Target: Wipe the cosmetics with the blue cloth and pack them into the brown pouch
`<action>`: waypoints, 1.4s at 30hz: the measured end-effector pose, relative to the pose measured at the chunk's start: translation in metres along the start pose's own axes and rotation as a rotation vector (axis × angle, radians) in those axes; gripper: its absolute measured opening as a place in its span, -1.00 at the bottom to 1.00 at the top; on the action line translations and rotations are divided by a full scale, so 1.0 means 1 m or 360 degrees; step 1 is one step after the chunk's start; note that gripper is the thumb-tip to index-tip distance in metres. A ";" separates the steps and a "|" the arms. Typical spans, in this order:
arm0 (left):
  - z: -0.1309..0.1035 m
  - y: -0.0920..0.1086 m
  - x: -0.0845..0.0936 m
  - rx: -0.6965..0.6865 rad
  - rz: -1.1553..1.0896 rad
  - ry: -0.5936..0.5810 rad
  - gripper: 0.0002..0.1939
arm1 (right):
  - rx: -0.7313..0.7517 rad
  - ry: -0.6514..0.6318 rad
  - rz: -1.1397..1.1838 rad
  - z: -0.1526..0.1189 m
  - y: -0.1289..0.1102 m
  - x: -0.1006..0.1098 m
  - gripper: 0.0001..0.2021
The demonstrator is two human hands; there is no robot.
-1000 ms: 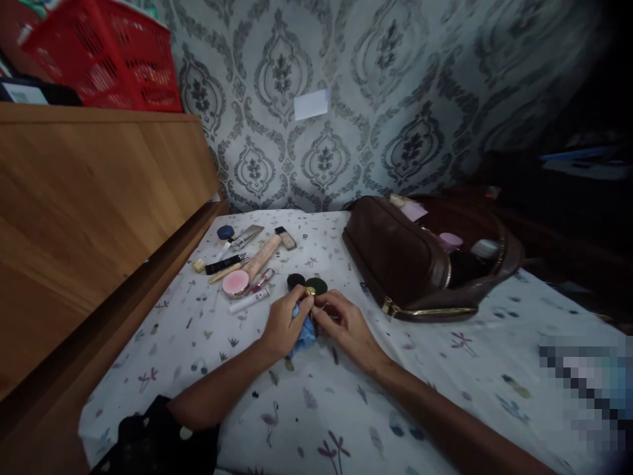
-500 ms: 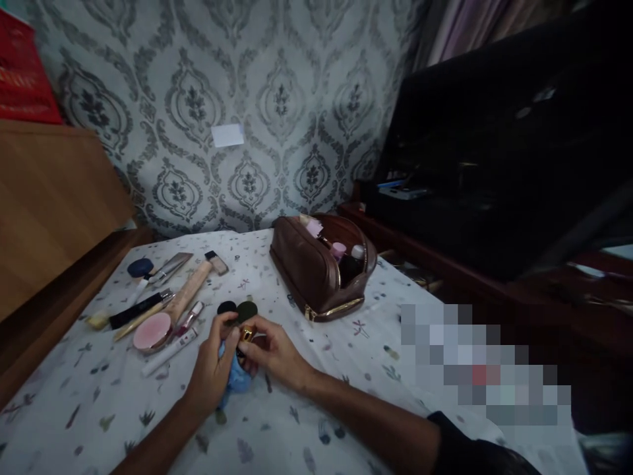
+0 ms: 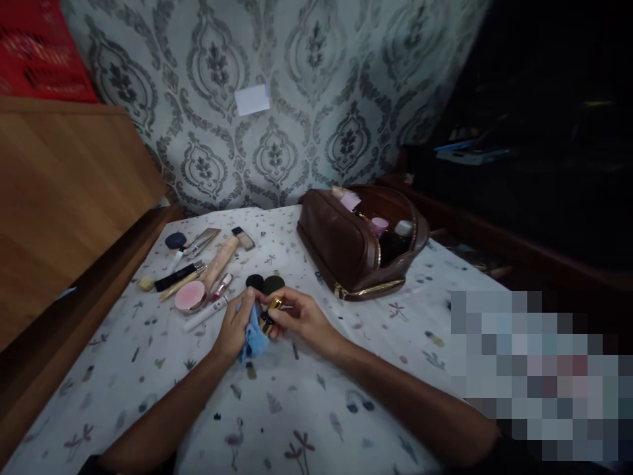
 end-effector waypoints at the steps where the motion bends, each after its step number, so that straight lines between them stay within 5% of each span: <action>1: 0.000 0.000 0.001 0.0008 -0.0005 -0.0008 -0.42 | 0.0001 0.0037 0.0003 0.000 -0.001 0.003 -0.58; 8: -0.007 0.019 -0.017 -0.0106 0.0144 -0.0323 -0.62 | 0.0028 0.0310 0.0085 -0.002 -0.007 0.020 -0.51; 15: -0.006 -0.003 -0.005 0.0197 0.0126 -0.0121 -0.46 | 0.0028 0.0280 0.0109 0.007 0.013 0.027 -0.38; 20: -0.006 -0.019 0.002 0.0323 -0.0104 0.0007 -0.41 | 0.0271 0.0185 -0.0431 0.001 0.001 0.019 -0.52; 25: -0.003 -0.024 0.004 0.0253 -0.0039 -0.0012 -0.46 | 0.0291 0.0033 -0.0596 0.000 0.002 0.010 -0.45; 35: 0.001 0.004 0.014 -0.0053 0.0277 0.0139 -0.47 | 0.0203 0.0157 -0.1061 -0.004 -0.008 0.013 -0.29; 42: 0.003 0.013 0.004 -0.0174 0.0310 0.0108 -0.52 | 0.0161 0.0288 -0.1119 0.000 -0.010 0.016 -0.96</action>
Point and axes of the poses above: each hand's wrist, its own z-axis towards the middle knuckle, its own x-axis out of the back of the hand, y = z × x, the point moved 10 cm from there along z, towards the middle knuckle, and after that the axes turned 4 degrees about -x, right-handed, at the moved point
